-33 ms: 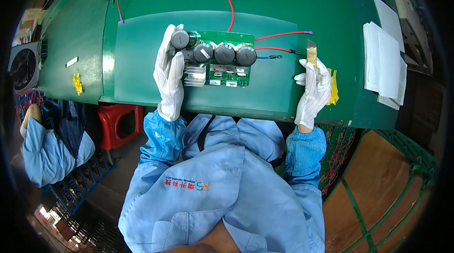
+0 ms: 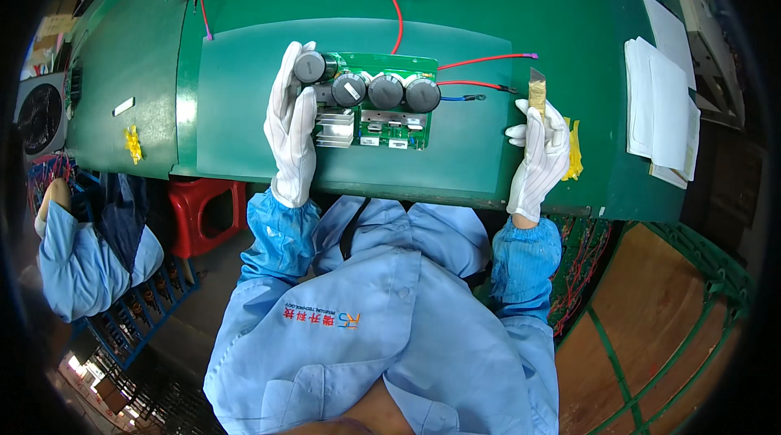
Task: Assembling electronic components onto printed circuit boards using a small brush and manual dexterity.
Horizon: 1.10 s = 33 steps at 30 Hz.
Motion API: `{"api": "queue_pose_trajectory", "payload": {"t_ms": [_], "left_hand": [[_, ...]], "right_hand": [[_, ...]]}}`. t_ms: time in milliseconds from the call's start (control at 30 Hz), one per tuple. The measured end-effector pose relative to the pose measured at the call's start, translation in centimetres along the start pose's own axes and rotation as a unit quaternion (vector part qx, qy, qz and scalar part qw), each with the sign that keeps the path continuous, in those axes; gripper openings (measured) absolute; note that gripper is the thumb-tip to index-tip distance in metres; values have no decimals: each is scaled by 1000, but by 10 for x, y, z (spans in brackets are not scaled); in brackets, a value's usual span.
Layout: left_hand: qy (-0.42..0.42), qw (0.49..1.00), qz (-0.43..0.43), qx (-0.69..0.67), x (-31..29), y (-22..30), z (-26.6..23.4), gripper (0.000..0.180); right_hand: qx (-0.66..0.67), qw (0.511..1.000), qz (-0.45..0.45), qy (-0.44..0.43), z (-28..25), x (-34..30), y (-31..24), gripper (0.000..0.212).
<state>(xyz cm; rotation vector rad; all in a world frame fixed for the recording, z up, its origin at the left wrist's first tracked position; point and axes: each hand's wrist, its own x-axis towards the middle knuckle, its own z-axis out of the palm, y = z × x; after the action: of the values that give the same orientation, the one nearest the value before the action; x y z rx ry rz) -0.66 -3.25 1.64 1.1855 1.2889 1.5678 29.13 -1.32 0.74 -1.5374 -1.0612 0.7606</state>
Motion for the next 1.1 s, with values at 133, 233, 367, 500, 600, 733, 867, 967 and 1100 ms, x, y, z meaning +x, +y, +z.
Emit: {"api": "queue_pose_trajectory", "payload": {"t_ms": [133,233,367,500,600,733,867,967,1100], "left_hand": [[22,999,-20,18,0,-6,5,60],[25,999,-23,40,2,-8,7,60],[33,996,-22,76,1,-9,7,59],[31,996,-29,83,1,-8,8,59],[29,995,-18,90,2,-11,5,59],[33,996,-17,85,2,-11,8,60],[36,994,1,104,2,-13,6,59],[41,992,-7,116,1,-14,5,58],[36,977,30,207,5,-14,4,58]], "right_hand": [[-10,1000,-14,-22,-6,0,4,27],[8,997,-1,-73,-8,-17,-9,24],[-115,956,-173,-205,-7,-37,-26,14],[-275,847,-388,-239,5,-36,-45,32],[-319,818,-413,-242,17,-38,-54,39],[-343,802,-433,-226,26,-39,-53,37],[-304,816,-397,-291,26,-32,-60,29],[-216,888,-292,-283,22,-31,-53,21],[-192,912,-260,-251,27,-36,-46,26]]}}
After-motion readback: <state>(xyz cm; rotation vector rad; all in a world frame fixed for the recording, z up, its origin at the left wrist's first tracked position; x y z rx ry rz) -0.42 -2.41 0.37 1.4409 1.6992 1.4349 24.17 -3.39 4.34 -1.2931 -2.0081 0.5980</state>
